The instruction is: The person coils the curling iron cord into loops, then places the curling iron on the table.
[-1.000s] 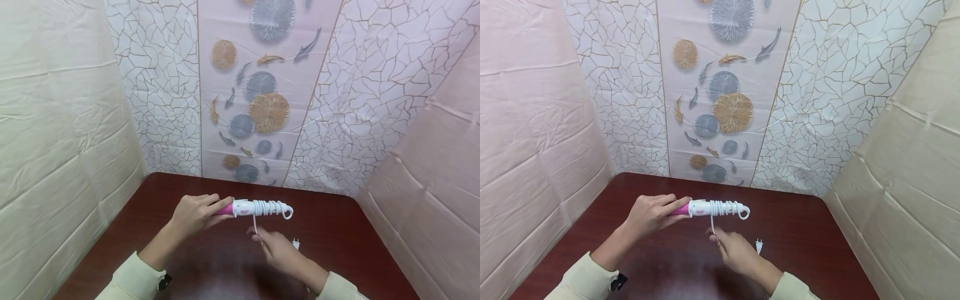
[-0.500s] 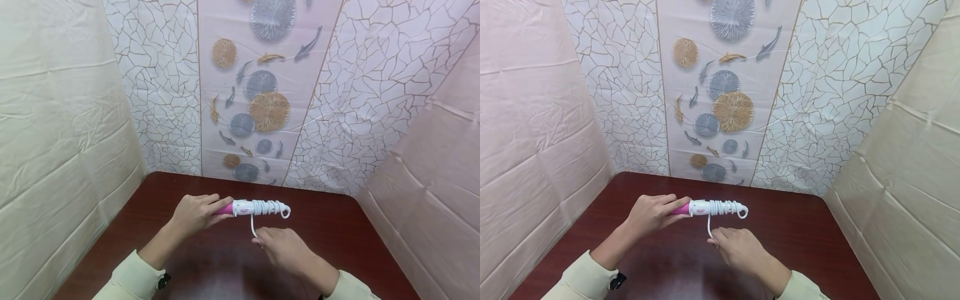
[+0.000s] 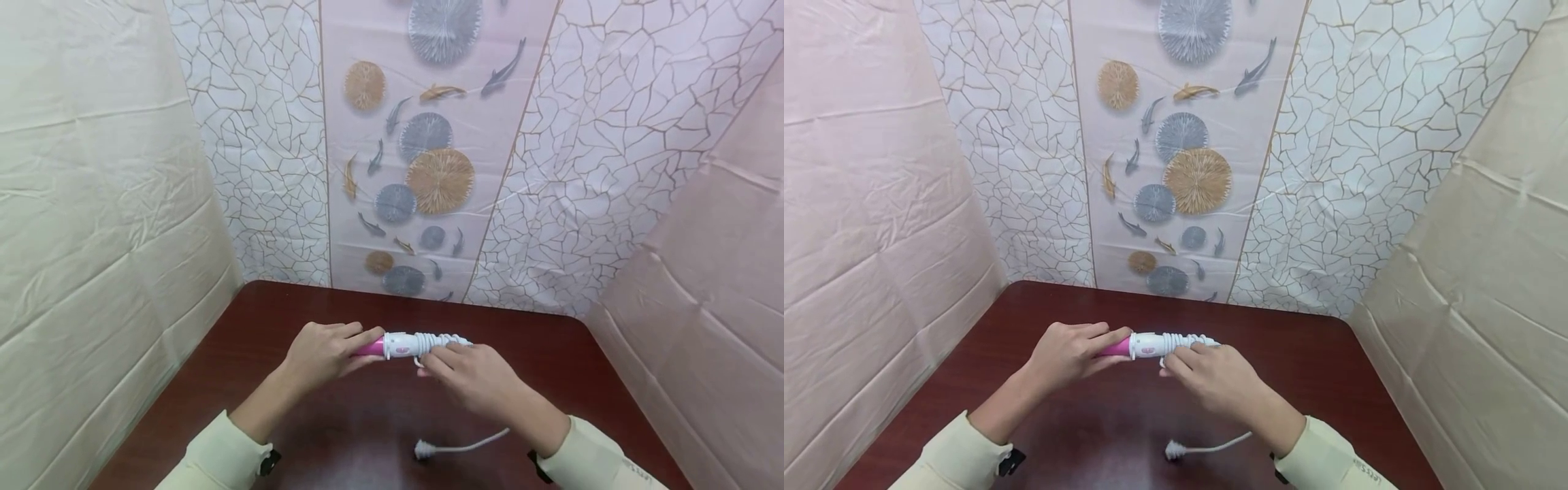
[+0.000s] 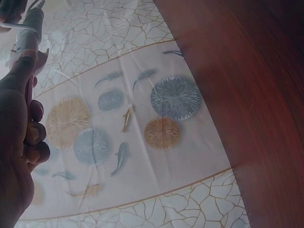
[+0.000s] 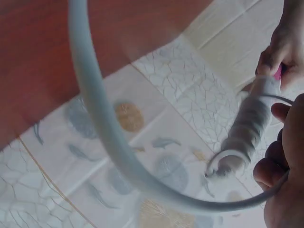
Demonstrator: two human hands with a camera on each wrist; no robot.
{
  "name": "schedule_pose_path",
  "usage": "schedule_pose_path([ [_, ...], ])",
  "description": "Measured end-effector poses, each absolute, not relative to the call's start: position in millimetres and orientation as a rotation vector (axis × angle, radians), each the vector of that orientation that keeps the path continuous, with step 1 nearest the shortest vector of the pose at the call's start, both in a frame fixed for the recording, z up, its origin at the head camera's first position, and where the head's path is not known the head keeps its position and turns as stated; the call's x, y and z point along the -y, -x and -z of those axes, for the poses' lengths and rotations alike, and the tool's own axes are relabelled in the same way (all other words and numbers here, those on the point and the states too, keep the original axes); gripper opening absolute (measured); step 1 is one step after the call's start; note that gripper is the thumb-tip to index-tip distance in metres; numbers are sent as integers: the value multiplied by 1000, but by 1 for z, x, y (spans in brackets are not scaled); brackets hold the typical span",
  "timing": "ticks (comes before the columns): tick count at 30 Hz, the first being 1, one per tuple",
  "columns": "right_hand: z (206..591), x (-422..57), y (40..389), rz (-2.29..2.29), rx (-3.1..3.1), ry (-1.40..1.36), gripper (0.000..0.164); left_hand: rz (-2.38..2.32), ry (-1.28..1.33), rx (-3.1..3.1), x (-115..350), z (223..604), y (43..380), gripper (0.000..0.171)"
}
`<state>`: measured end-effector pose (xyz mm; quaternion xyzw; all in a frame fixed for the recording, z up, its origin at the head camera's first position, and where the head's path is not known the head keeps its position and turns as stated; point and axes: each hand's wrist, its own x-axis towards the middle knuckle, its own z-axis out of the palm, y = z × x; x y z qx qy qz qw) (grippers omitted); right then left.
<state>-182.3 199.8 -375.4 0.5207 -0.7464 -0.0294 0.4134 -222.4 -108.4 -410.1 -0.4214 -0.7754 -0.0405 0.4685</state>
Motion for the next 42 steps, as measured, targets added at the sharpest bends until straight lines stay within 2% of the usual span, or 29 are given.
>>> schedule_pose_path([
  [10, 349, -204, 191, 182, 1818, -1322, 38, 103, 1049, 1925, 104, 412, 217, 43],
  [29, 338, -196, 209, 4, 1756, -1319, 46, 86, 1063, 1991, 106, 415, 206, 44],
  [42, 329, -203, 222, 37, 1843, -1369, 31, 74, 1104, 1912, 101, 413, 207, 45],
])
